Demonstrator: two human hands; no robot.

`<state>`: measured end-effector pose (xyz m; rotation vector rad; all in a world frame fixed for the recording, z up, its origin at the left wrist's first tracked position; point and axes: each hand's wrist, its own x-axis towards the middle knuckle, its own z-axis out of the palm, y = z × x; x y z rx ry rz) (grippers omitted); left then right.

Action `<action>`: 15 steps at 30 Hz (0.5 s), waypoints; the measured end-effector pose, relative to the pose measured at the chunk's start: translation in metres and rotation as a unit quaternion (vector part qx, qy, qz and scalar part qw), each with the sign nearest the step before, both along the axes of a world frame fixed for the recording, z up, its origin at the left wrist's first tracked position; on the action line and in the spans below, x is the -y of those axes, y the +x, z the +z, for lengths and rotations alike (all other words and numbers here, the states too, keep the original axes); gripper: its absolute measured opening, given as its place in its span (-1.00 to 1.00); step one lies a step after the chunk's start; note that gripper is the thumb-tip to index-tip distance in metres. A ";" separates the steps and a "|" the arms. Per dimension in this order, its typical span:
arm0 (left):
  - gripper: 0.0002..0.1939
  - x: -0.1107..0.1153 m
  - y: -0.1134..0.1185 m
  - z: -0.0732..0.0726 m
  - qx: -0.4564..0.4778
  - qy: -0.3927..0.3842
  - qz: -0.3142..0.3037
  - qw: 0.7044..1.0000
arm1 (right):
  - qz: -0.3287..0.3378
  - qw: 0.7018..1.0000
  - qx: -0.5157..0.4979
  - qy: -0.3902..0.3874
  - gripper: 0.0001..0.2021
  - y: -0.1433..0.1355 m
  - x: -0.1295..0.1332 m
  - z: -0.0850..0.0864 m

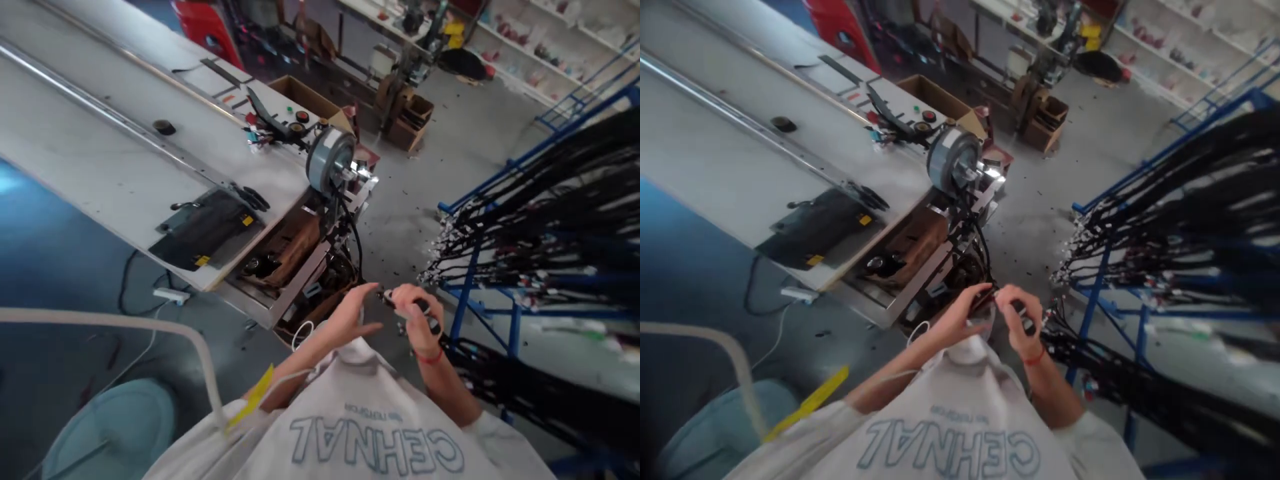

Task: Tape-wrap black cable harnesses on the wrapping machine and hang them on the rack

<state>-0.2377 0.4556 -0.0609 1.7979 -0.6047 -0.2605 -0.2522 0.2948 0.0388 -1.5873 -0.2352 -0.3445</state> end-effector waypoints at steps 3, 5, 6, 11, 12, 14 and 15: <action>-0.61 -0.008 0.053 -0.020 -0.071 0.010 0.179 0.981 | 0.023 0.997 0.067 0.040 -0.72 0.093 0.021 0.028; -0.72 -0.007 0.079 -0.030 -0.107 0.010 0.253 0.962 | 0.026 0.993 0.100 0.056 -0.70 0.143 0.029 0.047; -0.74 -0.005 0.089 -0.032 -0.124 0.003 0.272 0.954 | 0.027 0.991 0.113 0.063 -0.69 0.165 0.031 0.055; -0.70 0.004 0.123 -0.023 -0.189 -0.054 0.344 0.918 | 0.081 0.985 0.131 0.083 -0.66 0.254 0.033 0.070; -0.69 0.006 0.128 -0.021 -0.202 -0.064 0.363 0.908 | 0.098 0.983 0.129 0.086 -0.67 0.270 0.031 0.070; -0.65 0.011 0.139 -0.014 -0.237 -0.094 0.394 0.883 | 0.131 0.979 0.125 0.092 -0.70 0.299 0.024 0.066; -0.64 0.017 0.146 -0.010 -0.260 -0.120 0.395 0.873 | 0.147 0.977 0.119 0.095 -0.72 0.312 0.019 0.063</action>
